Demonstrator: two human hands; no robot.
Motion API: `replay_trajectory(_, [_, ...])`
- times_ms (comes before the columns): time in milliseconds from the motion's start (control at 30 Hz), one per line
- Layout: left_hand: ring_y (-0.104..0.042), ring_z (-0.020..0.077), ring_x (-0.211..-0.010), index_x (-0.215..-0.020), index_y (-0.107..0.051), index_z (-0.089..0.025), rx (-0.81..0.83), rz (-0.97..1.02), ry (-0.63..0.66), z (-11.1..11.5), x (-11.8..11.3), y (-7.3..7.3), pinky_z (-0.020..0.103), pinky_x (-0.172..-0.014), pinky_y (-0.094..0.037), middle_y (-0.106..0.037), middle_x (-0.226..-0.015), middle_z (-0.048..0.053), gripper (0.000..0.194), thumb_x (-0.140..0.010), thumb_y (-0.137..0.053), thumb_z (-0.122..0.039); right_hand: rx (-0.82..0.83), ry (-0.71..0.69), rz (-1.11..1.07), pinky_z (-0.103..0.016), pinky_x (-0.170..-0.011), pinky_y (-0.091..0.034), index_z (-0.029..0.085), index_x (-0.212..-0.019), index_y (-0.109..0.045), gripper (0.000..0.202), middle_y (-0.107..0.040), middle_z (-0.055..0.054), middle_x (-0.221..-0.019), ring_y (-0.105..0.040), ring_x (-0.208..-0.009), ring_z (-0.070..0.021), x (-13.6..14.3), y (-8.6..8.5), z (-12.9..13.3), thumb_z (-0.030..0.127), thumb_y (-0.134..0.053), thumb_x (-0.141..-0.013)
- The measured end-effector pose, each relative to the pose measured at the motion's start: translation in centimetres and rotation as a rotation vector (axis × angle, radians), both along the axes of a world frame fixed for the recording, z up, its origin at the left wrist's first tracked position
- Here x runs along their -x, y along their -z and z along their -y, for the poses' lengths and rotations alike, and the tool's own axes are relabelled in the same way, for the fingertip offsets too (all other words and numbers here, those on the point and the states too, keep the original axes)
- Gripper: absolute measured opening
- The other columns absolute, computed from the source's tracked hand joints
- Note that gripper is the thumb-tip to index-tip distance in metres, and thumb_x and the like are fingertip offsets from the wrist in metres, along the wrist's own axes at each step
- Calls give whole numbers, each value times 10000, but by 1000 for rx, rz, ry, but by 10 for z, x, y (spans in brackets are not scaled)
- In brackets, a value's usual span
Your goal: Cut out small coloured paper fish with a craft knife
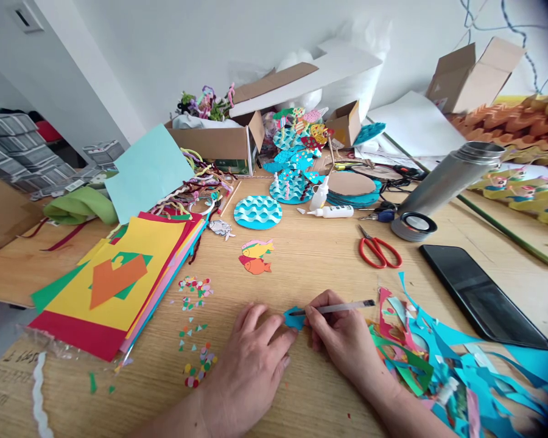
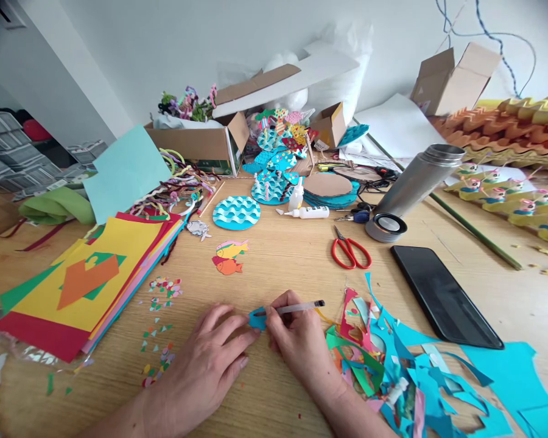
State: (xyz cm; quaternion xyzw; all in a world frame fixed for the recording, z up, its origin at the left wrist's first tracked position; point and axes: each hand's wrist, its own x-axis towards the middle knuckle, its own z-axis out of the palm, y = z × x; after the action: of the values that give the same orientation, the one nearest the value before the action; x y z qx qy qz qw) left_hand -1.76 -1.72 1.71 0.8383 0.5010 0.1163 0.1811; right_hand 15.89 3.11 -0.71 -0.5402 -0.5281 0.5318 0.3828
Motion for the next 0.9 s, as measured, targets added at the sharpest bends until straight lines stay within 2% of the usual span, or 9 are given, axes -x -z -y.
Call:
replay_trajectory(200, [-381, 259, -1237, -1317, -523, -333, 3, -2, -3, 0, 0, -1, 490, -1117, -325, -553, -1241, -6, 416, -930, -569, -185, 1, -17, -7, -201, -369, -354, 224, -722, -495, 233, -515, 72, -478, -496, -364, -108, -2, 3, 1, 398, -601, -835])
replay_trajectory(467, [-386, 251, -1230, -1306, -530, -339, -11, -13, -6, 0, 0, -2, 479, -1112, -334, -557, -1225, -10, 420, -919, -593, -187, -5, 20, -10, -200, -376, -325, 231, -707, -490, 214, -496, 81, -427, -468, -348, -108, 2, 0, 2, 364, -593, -839])
replay_trajectory(667, [-384, 258, -1229, -1315, -525, -333, -7, -1, -5, 0, 0, -1, 489, -1115, -325, -556, -1223, -4, 420, -925, -583, -187, -6, -29, -19, -211, -380, -364, 231, -722, -488, 220, -520, 66, -453, -498, -360, -117, -3, 5, 1, 376, -589, -854])
replay_trajectory(900, [-390, 265, -1232, -1316, -525, -332, -15, 0, -4, 1, 0, -1, 496, -1107, -336, -563, -1212, 5, 432, -918, -592, -177, -8, -23, -15, -210, -368, -357, 232, -718, -485, 224, -518, 71, -454, -496, -355, -118, -3, 6, 2, 383, -599, -838])
